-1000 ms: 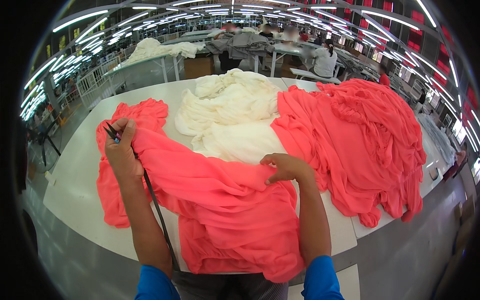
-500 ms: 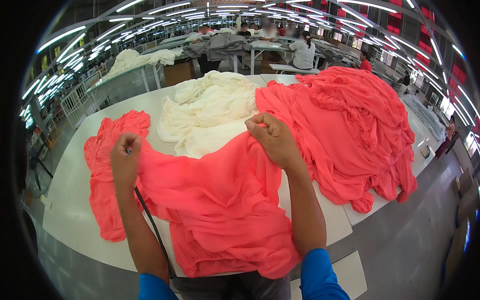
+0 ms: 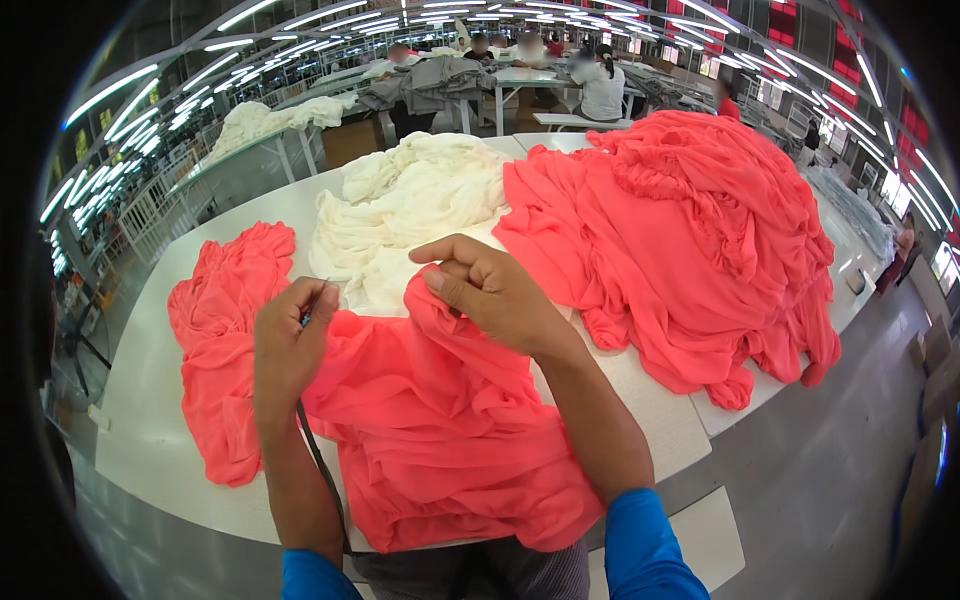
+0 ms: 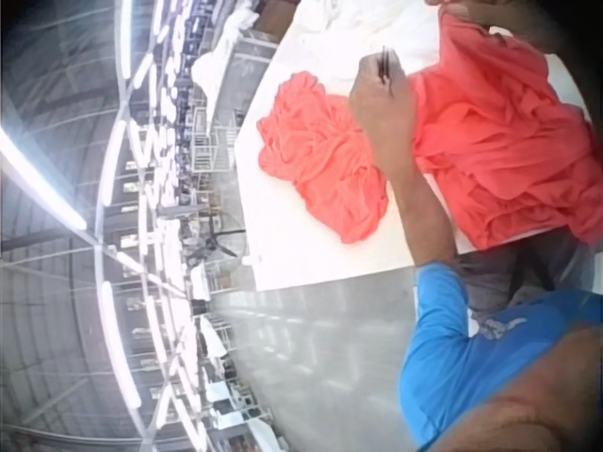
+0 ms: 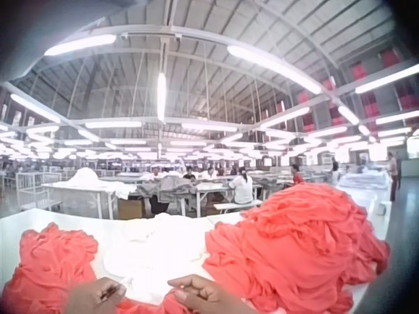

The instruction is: The person uses shears to trim loose threads and excess fabric from pink garments on a table. The person repeatedly picks up garments, snips threads, and places them back on the table.

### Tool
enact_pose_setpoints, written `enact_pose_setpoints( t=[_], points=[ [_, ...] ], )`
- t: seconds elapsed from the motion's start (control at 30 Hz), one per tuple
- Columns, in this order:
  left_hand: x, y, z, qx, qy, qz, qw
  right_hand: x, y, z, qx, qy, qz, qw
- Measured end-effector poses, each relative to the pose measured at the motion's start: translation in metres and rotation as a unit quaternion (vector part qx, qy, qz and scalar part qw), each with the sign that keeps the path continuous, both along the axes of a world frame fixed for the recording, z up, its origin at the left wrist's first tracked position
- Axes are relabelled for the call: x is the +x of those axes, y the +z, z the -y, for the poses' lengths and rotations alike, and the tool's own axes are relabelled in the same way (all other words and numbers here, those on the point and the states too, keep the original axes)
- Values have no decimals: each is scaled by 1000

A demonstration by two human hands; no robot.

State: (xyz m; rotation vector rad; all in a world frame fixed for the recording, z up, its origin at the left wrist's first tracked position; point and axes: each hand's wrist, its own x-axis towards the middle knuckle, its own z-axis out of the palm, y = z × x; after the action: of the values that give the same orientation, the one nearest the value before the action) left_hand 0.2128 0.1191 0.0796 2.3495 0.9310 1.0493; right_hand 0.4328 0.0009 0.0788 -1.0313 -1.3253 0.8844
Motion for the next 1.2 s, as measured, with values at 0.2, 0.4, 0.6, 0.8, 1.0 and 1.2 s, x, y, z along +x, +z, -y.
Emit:
enact_pose_setpoints(
  t=[0.2, 0.4, 0.6, 0.8, 1.0, 1.2],
  points=[
    [29, -12, 17, -200, -273, 178, 924, -8, -6, -2, 60, 64, 9, 996],
    [35, -16, 14, -232, -256, 234, 909, -7, -12, -6, 116, 29, 22, 993],
    [22, -14, -7, -203, -184, 455, 847, -2, -18, -9, -53, 12, 309, 950],
    [10, -8, -16, -150, -120, 528, 827, 7, -38, -28, -124, 4, 436, 892],
    [-1, -12, -38, -94, -29, 533, 840, 32, -37, -27, -121, -72, 334, 932],
    [6, -26, -52, -81, 5, 413, 907, 26, -22, -22, -42, -70, -45, 996]
  ],
)
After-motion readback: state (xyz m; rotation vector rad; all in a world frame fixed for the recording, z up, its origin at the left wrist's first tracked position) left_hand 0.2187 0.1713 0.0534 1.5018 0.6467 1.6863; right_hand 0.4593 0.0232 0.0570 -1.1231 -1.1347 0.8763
